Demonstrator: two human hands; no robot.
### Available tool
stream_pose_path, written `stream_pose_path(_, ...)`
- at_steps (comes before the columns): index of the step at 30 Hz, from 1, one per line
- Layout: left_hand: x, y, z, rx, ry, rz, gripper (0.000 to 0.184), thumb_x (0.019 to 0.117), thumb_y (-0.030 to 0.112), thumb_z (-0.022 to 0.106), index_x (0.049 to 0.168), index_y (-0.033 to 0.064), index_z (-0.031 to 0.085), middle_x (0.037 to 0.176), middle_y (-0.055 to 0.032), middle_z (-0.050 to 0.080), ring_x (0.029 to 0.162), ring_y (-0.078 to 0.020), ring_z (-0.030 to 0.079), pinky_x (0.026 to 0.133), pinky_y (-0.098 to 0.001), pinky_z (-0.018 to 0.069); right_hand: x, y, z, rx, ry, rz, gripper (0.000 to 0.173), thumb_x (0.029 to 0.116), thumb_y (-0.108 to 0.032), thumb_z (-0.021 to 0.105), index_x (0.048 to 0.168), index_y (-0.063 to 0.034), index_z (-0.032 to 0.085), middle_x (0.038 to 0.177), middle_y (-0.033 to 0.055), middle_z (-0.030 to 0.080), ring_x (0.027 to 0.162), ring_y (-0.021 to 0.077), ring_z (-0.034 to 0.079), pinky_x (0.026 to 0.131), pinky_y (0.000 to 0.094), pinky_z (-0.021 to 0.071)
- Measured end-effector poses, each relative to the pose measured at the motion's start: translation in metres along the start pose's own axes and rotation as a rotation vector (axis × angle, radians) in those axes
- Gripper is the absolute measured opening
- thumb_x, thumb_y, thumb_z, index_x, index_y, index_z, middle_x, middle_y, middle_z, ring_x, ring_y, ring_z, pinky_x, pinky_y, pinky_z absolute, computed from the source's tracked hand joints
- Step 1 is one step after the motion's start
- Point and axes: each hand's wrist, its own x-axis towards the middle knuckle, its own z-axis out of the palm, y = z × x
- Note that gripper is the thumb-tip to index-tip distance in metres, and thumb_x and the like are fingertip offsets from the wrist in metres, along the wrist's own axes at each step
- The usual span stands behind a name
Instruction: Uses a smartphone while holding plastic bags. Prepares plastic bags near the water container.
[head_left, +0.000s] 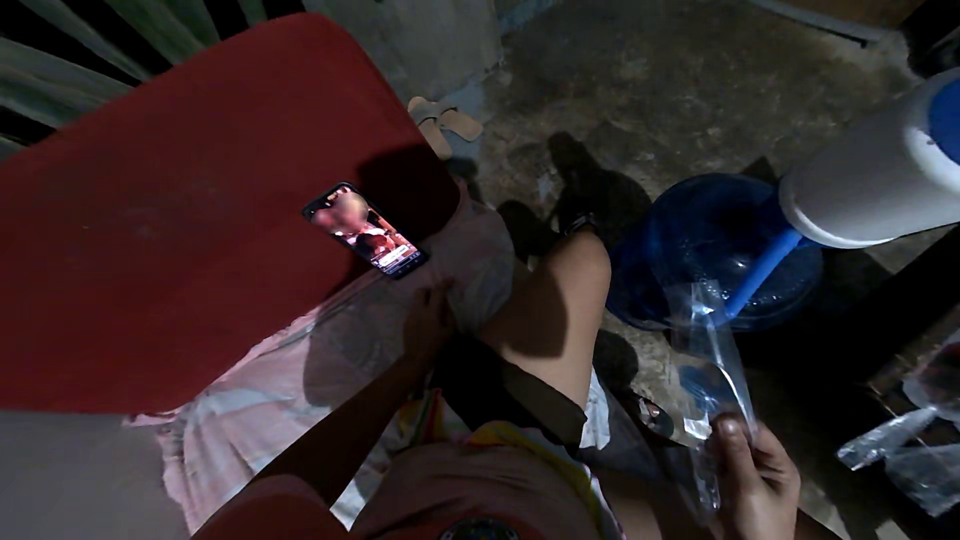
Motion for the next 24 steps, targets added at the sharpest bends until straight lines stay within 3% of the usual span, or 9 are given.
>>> stream_pose_path(7,0.003,0.002,-0.012,0.016,-0.144,-0.06,0.049,0.102,0.008,0.049,0.151,0.0084,0.046,0.145,-0.0335,0.046,0.111,-0.0499,0.062,0.09,-0.0598,0.0517,0.0,0.0,-0.003,-0.013,-0.004,-0.013,0.03,0.0997,-0.006,0.052,0.083,-0.0262,0.066,0.069,-0.022,0.065,0.057,-0.0107,0.056,0.054,0.0078,0.0476)
stream_pose_path(12,0.006,-0.003,-0.016,0.029,-0.146,-0.042,0.048,0.1028,0.012,0.049,0.15,0.0082,0.048,0.14,-0.032,0.051,0.105,-0.0479,0.065,0.086,-0.0602,0.0521,-0.001,0.0,-0.005,-0.011,-0.003,-0.02,0.03,0.0999,-0.006,0.053,0.083,-0.0261,0.066,0.069,-0.0216,0.065,0.057,-0.0108,0.056,0.054,0.0077,0.0479)
stream_pose_path(16,0.009,-0.003,-0.023,0.026,-0.148,-0.141,0.059,0.103,0.015,0.052,0.157,0.002,0.034,0.145,-0.0346,0.047,0.116,-0.0522,0.06,0.095,-0.0651,0.0472,0.0,0.0,-0.006,-0.016,-0.008,-0.034,0.029,0.0996,-0.007,0.055,0.082,-0.0271,0.066,0.069,-0.0222,0.064,0.057,-0.0113,0.056,0.054,0.0069,0.0466)
stream_pose_path(17,0.011,-0.004,-0.024,0.018,-0.123,-0.159,0.059,0.1027,0.014,0.053,0.156,-0.0013,0.032,0.141,-0.0346,0.051,0.116,-0.0518,0.06,0.096,-0.0649,0.0467,0.0,0.001,-0.006,-0.016,-0.01,-0.035,0.029,0.0996,-0.008,0.055,0.082,-0.0274,0.066,0.069,-0.0224,0.064,0.057,-0.0115,0.056,0.054,0.0068,0.0465)
stream_pose_path(20,0.016,-0.006,-0.026,-0.045,-0.056,-0.194,0.071,0.101,0.011,0.056,0.16,0.0012,0.018,0.127,-0.0313,0.06,0.112,-0.0485,0.062,0.095,-0.0628,0.0478,0.0,0.001,-0.006,-0.009,-0.017,-0.035,0.029,0.0999,-0.007,0.055,0.084,-0.027,0.067,0.07,-0.0221,0.065,0.058,-0.011,0.057,0.055,0.007,0.0474)
stream_pose_path(24,0.02,-0.01,-0.024,-0.072,-0.024,-0.172,0.075,0.0988,0.01,0.057,0.161,0.0004,0.015,0.121,-0.0314,0.062,0.109,-0.0483,0.063,0.093,-0.0631,0.0484,0.001,0.002,-0.005,-0.014,-0.018,-0.035,0.028,0.1003,-0.008,0.054,0.083,-0.0271,0.067,0.07,-0.0223,0.064,0.058,-0.0114,0.056,0.054,0.0069,0.0471)
